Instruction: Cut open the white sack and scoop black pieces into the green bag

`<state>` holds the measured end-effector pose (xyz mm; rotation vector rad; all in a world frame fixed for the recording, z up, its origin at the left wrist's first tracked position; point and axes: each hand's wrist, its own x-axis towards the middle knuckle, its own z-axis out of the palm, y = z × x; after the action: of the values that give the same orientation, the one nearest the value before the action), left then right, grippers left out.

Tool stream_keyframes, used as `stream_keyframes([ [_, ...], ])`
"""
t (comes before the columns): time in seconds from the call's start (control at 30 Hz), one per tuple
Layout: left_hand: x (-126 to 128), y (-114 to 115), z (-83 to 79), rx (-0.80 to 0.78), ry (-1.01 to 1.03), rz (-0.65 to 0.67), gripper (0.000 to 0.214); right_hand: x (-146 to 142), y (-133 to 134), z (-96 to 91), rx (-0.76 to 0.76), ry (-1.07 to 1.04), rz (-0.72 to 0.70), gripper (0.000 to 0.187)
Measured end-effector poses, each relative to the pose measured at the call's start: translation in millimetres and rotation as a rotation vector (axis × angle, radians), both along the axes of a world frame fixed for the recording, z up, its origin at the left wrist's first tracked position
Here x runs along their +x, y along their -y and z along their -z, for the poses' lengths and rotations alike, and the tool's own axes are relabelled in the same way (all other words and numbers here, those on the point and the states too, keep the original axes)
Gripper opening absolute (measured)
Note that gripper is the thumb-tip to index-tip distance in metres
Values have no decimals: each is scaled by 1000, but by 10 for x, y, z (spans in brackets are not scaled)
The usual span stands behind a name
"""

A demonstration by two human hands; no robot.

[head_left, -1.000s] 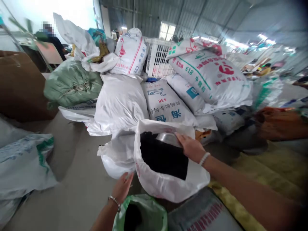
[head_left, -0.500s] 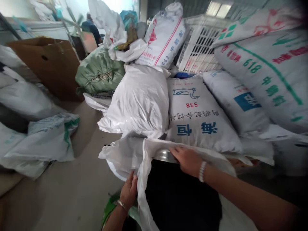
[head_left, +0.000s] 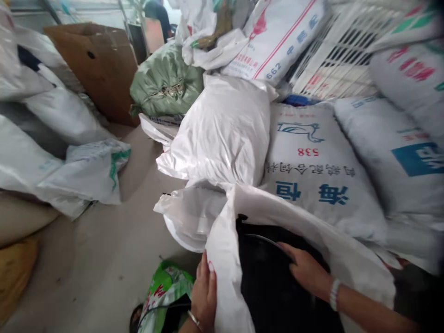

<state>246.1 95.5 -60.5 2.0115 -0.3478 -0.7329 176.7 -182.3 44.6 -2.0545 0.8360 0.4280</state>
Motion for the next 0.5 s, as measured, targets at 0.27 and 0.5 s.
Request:
stream_keyframes([
  [0.27, -13, 19, -223, 229, 39, 223, 72, -15, 172, 483, 302, -232, 44, 57],
  [0.5, -4, 40, -195, 348, 12, 225, 74, -47, 125, 927, 320, -190, 43, 33],
])
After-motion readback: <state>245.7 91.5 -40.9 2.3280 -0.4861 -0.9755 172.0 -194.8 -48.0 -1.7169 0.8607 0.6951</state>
